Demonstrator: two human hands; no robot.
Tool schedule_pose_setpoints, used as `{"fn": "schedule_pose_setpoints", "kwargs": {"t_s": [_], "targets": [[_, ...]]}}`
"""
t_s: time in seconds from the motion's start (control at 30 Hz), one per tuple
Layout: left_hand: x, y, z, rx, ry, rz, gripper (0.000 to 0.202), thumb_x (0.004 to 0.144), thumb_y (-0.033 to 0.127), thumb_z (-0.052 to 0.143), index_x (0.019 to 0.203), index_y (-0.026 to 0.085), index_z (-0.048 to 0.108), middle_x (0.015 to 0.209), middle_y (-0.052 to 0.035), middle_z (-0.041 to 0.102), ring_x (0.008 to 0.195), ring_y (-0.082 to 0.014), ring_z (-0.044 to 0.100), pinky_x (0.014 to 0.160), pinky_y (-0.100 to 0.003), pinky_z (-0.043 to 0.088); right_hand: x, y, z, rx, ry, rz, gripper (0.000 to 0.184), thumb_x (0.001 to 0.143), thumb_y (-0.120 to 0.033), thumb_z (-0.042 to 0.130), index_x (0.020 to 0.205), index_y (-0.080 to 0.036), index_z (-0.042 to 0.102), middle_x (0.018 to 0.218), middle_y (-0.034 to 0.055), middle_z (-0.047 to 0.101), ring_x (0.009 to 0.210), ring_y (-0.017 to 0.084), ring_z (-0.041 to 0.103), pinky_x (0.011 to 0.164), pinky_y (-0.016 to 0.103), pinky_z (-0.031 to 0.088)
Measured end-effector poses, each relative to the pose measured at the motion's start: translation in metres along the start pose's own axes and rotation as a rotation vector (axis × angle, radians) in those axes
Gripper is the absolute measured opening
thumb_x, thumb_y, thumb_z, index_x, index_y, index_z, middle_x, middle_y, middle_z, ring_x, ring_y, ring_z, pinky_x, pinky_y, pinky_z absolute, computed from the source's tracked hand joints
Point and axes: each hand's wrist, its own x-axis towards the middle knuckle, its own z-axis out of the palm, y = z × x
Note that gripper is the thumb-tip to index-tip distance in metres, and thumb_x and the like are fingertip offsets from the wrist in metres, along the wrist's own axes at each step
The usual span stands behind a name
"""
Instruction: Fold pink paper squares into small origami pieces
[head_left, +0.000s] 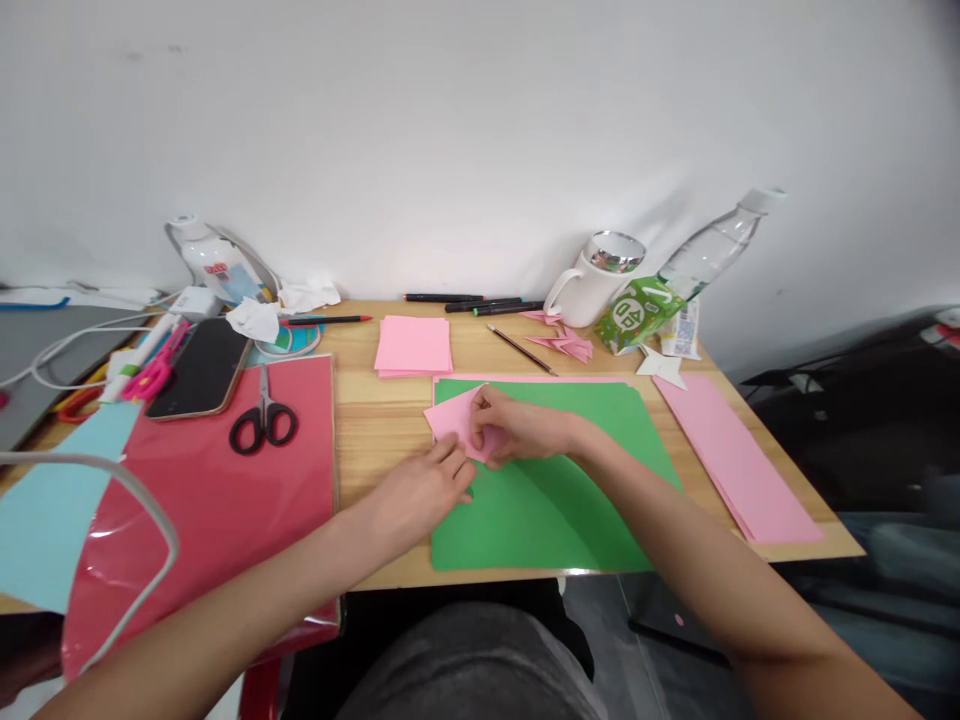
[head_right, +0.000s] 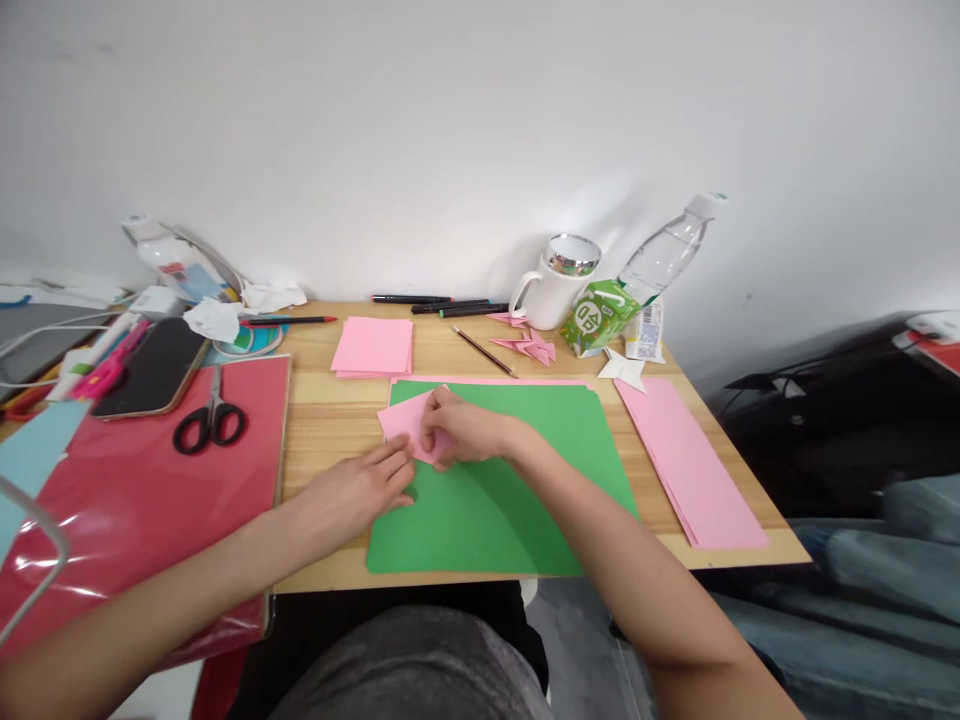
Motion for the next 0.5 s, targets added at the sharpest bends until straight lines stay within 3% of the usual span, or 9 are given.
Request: {"fn": "schedule_pose_setpoints", "kwargs": {"t_s": [0.13, 0.23, 0.37, 0.5], "targets": [[-0.004, 0.006, 0.006, 0.103, 0.001, -0.037, 0.037, 0.091, 0.031, 0.052, 0.112, 0.001, 0.057, 0.116, -0.0250, 0.063, 0.120, -0.0299, 0.053, 0.097, -0.040, 0.043, 0.003, 0.004, 0.002, -0.034, 0.010, -0.036, 0.021, 0.060, -0.003, 0.075, 0.077, -0.015, 0.069, 0.097, 0.0056, 0.045, 0.095, 0.020, 0.046, 0.085, 0.032, 0.043], [-0.005, 0.008, 0.006, 0.187, -0.036, -0.101, 0.042, 0.088, 0.033, 0.055, 0.106, -0.005, 0.060, 0.102, -0.0282, 0.067, 0.111, -0.0344, 0.058, 0.091, -0.041, 0.047, 0.002, 0.006, 0.002, -0.047, -0.002, -0.067, 0.018, 0.061, -0.004, 0.075, 0.075, -0.016, 0.070, 0.096, 0.0056, 0.044, 0.096, 0.020, 0.045, 0.086, 0.032, 0.042], [-0.007, 0.001, 0.002, 0.253, -0.035, -0.114, 0.045, 0.086, 0.035, 0.058, 0.101, -0.008, 0.061, 0.095, -0.0285, 0.068, 0.105, -0.0344, 0.061, 0.084, -0.039, 0.051, 0.002, 0.006, 0.002, -0.042, -0.016, -0.090, 0.027, 0.063, -0.003, 0.073, 0.086, -0.017, 0.070, 0.098, 0.0057, 0.044, 0.101, 0.021, 0.043, 0.091, 0.034, 0.040], [-0.011, -0.004, 0.003, 0.180, 0.042, -0.140, 0.029, 0.093, 0.026, 0.047, 0.096, 0.002, 0.062, 0.091, -0.0212, 0.069, 0.098, -0.0288, 0.063, 0.072, -0.035, 0.054, 0.003, 0.004, 0.001, -0.044, -0.033, -0.086, 0.040, 0.062, -0.001, 0.073, 0.098, -0.019, 0.068, 0.098, 0.0049, 0.045, 0.101, 0.022, 0.042, 0.094, 0.038, 0.038]]}}
